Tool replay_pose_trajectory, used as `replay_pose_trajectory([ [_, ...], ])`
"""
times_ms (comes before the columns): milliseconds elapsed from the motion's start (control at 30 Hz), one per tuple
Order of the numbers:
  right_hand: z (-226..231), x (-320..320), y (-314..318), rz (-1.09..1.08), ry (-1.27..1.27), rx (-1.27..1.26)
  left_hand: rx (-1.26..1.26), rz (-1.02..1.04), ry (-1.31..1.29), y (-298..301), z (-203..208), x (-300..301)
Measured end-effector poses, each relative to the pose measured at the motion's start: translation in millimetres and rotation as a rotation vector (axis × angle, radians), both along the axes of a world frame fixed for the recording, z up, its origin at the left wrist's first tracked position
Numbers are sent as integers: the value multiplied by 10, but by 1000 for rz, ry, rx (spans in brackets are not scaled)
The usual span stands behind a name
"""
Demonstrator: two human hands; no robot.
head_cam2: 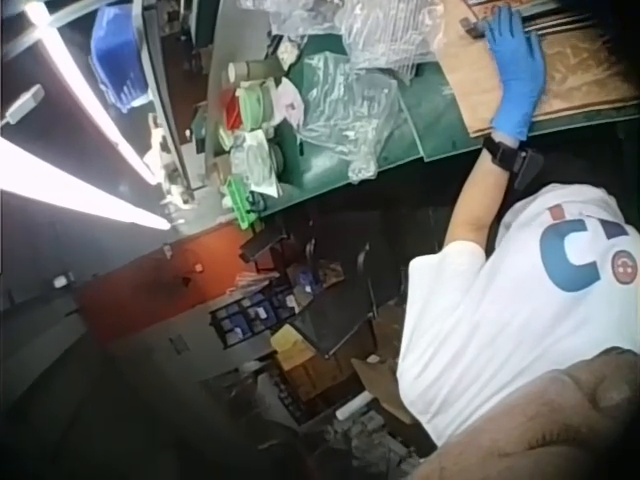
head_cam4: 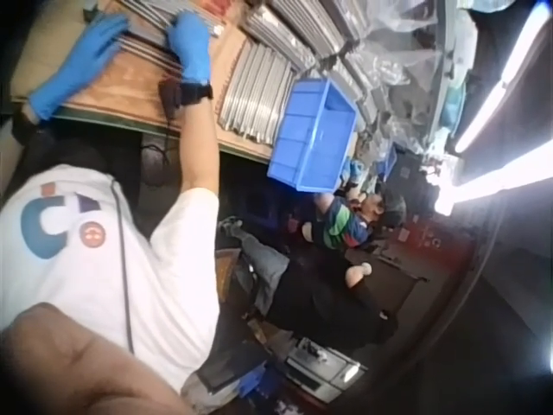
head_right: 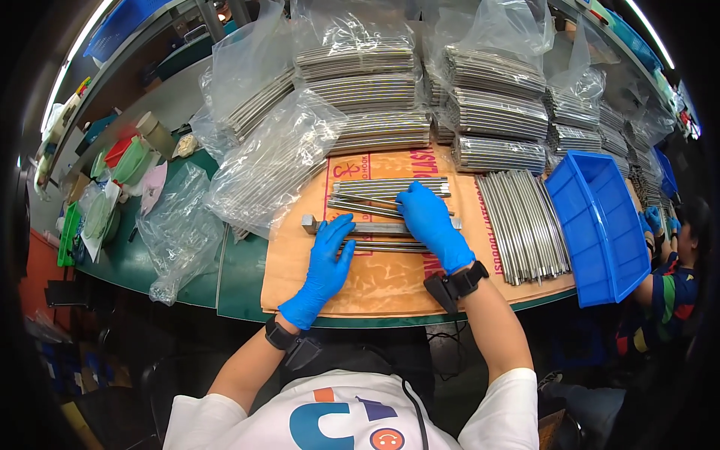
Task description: The person places metal rods into a metal jig by hand, removes them, and then puts the rods into a blue bin. After moving the bin aside, the person continues placing more metal rods into the jig.
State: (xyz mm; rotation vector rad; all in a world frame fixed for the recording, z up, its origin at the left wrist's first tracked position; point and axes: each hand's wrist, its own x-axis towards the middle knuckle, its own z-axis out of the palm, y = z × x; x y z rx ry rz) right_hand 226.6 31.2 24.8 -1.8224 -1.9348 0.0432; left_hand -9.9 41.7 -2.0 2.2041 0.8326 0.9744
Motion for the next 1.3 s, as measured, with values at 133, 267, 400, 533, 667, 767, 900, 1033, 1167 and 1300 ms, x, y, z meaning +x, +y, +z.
replay_pose_trajectory([
  [133,105,-216,-311,-23,6,162,225,-11,95,-43,178,12],
  [267,29,-319,-419,12,35,212,320,-2,332,-29,180,110],
  [400,-37,-363,-423,17,42,245,303,21,378,25,132,79],
  [533,-34,-368,-425,5,62,261,369,29,426,64,159,90],
  [667,-106,-346,-387,-4,69,259,326,15,386,102,135,107],
  [767,-100,-339,-373,-6,54,253,344,8,417,119,142,116],
  [900,-80,-356,-364,12,11,255,392,33,465,123,124,88],
  [1033,-21,-344,-399,40,-32,223,420,56,442,119,123,145],
  [1167,97,-388,-462,88,8,146,373,41,426,89,74,96],
  [1300,70,-316,-341,112,55,131,356,34,392,89,55,79],
])
